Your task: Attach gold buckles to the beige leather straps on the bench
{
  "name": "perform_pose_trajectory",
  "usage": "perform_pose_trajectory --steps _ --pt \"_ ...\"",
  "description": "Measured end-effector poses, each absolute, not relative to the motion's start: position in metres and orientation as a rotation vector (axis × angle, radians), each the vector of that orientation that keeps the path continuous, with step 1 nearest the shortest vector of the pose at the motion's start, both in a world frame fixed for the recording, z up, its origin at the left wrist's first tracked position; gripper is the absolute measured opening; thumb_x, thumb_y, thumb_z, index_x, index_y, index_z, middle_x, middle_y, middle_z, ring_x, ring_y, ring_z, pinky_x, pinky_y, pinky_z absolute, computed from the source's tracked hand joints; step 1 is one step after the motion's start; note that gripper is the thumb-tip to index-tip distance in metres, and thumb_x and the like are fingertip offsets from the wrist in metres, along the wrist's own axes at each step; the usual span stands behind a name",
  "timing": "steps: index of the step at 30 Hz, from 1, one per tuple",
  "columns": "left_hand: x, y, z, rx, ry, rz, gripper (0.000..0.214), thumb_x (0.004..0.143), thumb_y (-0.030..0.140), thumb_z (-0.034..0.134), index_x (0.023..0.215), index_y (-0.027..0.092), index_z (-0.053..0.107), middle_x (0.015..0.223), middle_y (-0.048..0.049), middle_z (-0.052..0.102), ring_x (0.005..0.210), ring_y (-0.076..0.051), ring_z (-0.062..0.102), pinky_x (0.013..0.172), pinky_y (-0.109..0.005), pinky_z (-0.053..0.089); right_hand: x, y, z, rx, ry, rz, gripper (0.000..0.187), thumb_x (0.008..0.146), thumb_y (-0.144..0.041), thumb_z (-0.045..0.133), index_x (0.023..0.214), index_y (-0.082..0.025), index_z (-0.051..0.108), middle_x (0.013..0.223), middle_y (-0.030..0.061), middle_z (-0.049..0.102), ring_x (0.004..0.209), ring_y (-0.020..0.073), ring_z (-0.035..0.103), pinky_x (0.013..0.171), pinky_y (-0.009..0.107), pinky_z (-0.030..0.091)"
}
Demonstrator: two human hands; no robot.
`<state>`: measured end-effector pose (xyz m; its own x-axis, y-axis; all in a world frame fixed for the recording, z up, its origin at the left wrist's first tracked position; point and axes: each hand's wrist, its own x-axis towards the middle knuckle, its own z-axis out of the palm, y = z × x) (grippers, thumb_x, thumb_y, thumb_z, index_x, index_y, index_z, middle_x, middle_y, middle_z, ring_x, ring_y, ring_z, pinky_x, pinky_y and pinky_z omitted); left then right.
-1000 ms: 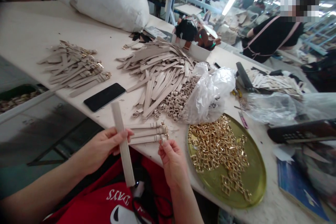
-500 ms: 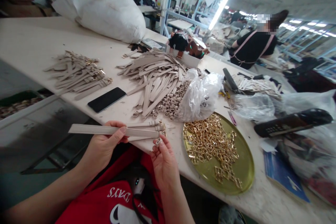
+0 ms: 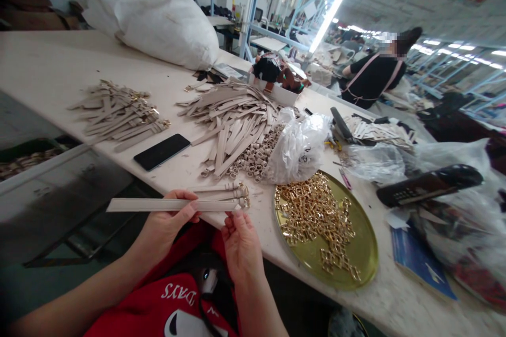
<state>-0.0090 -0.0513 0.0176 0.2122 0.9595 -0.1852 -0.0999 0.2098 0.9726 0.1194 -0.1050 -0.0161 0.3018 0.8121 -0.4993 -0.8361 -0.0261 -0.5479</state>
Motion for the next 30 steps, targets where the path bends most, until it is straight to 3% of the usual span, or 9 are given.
perform_pose_trajectory --steps 10,19,24,30 --pt "0.01 -0.044 0.006 1.343 1.094 0.871 0.007 0.075 0.025 0.054 0.077 0.019 0.054 0.068 0.0028 0.058 0.065 -0.012 0.055 0.064 -0.022 0.042 0.13 -0.1 -0.02 -1.113 -0.257 1.234 0.018 0.064 -0.019 0.066 0.082 -0.02 0.062 0.077 -0.0033 0.063 0.063 0.0072 0.056 0.061 0.018 0.045" --pt "0.014 -0.038 -0.003 1.357 1.089 0.768 0.009 0.076 0.027 0.053 0.08 0.019 0.053 0.067 0.0025 0.06 0.064 -0.013 0.056 0.063 -0.022 0.042 0.148 -0.099 -0.038 -1.14 -0.316 1.215 0.029 0.074 -0.038 0.06 0.096 -0.019 0.062 0.066 -0.0024 0.062 0.06 0.0078 0.054 0.062 0.021 0.044" --pt "0.016 -0.039 -0.002 1.341 1.023 0.723 0.011 0.076 0.028 0.054 0.083 0.019 0.055 0.071 0.0019 0.062 0.066 -0.013 0.057 0.063 -0.021 0.042 0.152 -0.101 -0.038 -1.216 -0.413 1.182 0.021 0.068 -0.031 0.068 0.085 -0.019 0.063 0.069 -0.0033 0.063 0.059 0.008 0.054 0.063 0.022 0.044" --pt "0.028 -0.052 -0.001 1.467 0.992 0.719 0.009 0.076 0.026 0.055 0.072 0.018 0.058 0.069 0.0019 0.059 0.068 -0.013 0.054 0.064 -0.02 0.041 0.136 -0.107 -0.032 -1.07 -0.352 1.359 0.014 0.065 -0.027 0.07 0.075 -0.02 0.063 0.072 -0.0027 0.066 0.066 0.01 0.058 0.069 0.024 0.045"
